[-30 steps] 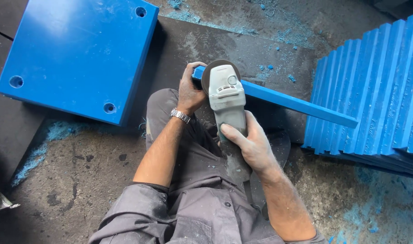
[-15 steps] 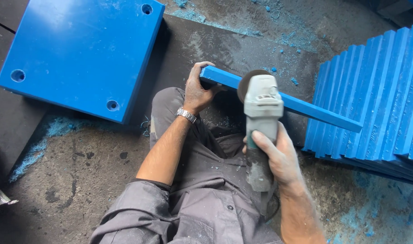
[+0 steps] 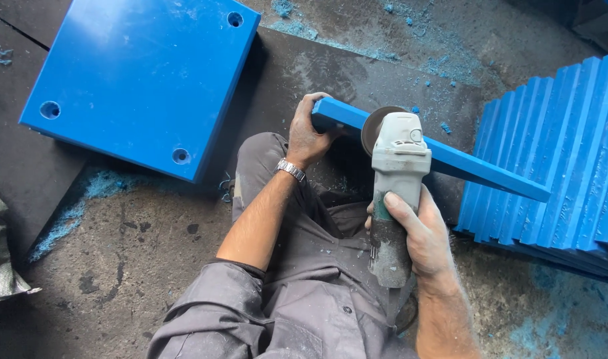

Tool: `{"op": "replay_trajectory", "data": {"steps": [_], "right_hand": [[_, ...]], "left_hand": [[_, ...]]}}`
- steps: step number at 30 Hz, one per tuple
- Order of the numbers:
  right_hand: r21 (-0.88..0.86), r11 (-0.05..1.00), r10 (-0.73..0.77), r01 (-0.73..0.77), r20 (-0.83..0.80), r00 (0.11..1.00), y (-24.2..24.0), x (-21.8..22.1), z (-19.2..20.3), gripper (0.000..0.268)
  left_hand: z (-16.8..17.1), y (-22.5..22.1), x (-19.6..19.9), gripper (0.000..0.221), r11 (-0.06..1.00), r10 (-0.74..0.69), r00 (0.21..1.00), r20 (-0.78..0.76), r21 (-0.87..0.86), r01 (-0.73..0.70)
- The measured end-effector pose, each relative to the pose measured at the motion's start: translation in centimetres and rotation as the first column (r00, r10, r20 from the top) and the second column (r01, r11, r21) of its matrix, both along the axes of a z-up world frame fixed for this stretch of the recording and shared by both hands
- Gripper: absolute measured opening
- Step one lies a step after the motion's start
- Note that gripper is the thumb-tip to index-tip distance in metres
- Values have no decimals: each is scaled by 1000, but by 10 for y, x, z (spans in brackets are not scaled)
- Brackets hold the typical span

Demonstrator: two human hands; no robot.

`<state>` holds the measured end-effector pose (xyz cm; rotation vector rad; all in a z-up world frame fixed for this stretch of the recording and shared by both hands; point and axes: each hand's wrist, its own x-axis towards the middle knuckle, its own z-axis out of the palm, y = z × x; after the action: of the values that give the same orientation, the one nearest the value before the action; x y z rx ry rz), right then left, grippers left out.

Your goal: Grinding and smoothing the edges of blue plastic plates using a handheld power grinder.

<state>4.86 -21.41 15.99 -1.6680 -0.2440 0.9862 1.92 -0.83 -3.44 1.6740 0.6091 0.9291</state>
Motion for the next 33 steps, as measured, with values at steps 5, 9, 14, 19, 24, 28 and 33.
{"op": "replay_trajectory", "data": {"steps": [5, 9, 14, 19, 24, 28, 33], "right_hand": [[24, 998, 53, -53, 7, 999, 20, 1, -4, 50], [21, 994, 111, -111, 7, 994, 41, -3, -2, 50], [-4, 998, 55, -55, 4, 998, 15, -4, -1, 49], [102, 991, -77, 85, -78, 994, -19, -12, 4, 50], [205, 978, 3, 24, -130, 991, -4, -22, 3, 56], [185, 982, 86, -47, -213, 973, 23, -34, -1, 51], [150, 986, 103, -68, -240, 965, 24, -40, 8, 47]], "left_hand": [[-5, 0, 3, 61, 1000, 12, 1000, 3, 20, -12], [-9, 1, 3, 61, 999, 27, 1000, -3, 38, -27], [1, 1, 1, 62, 1000, 9, 1000, -11, 13, -9], [-2, 0, -1, 65, 1000, -14, 1000, 8, 3, 14], [-11, -4, -7, 60, 999, -28, 1000, -2, 15, 28], [-12, -2, -12, 64, 996, -86, 990, 114, -10, 88], [-19, -3, -15, 61, 940, -184, 938, 294, -228, 255]]}}
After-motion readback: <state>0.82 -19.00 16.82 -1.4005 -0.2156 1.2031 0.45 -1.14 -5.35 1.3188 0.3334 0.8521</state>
